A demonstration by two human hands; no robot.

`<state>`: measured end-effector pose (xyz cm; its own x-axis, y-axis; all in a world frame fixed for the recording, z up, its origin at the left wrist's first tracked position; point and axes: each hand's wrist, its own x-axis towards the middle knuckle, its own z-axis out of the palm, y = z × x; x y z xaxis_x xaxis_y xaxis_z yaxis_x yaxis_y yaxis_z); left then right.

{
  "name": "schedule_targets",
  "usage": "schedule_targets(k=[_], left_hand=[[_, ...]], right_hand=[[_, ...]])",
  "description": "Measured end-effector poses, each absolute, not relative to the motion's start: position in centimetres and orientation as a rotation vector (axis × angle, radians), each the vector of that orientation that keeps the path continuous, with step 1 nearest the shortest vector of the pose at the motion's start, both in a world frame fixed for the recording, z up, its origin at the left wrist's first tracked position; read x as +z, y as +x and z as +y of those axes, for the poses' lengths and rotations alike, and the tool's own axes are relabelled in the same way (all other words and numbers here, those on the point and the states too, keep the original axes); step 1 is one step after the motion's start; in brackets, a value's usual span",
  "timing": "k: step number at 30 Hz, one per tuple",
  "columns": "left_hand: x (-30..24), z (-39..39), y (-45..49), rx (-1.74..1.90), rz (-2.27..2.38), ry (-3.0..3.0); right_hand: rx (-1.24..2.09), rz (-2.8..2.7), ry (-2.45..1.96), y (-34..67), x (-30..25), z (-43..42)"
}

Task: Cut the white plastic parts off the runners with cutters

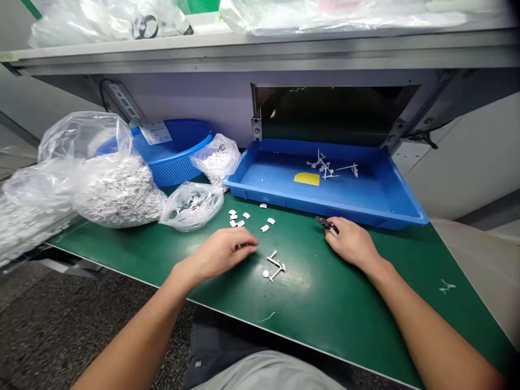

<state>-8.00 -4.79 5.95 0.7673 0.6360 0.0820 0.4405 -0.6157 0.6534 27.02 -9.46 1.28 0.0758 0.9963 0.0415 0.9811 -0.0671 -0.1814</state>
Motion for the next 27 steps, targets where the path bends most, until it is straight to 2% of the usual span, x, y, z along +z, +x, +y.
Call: schedule_targets(k=[4,9,13,17,20,27], left_hand=[[5.4,-6.8,-5.9,0.200,0.782,2.301],[4.3,-7.2,-5.4,0.149,0.645,2.306],[3.3,-7.0,-4.8,0.356,0.724,2.271],[2.3,-7.5,-3.4,0.750,0.916,1.886],[2.0,-7.9,-2.1,0.977,0.933,1.644],[2.2,-7.9,-0.5,0.965,0.806,1.236]], right_hand=[[0.124,-2.040,-2.161,27.1,1.3,-9.5],[0.145,-2.030,-2.146,27.3,1.2,-9.3],[0.197,-1.977,-1.992,26.3,1.5,-9.8],[0.359,-2.063,-1.691,22.8,2.6,-11.4],[0.439,-2.138,-1.631,20.1,3.2,-12.7],[0.469,-2.055,-1.675,18.9,3.0,-13.2]])
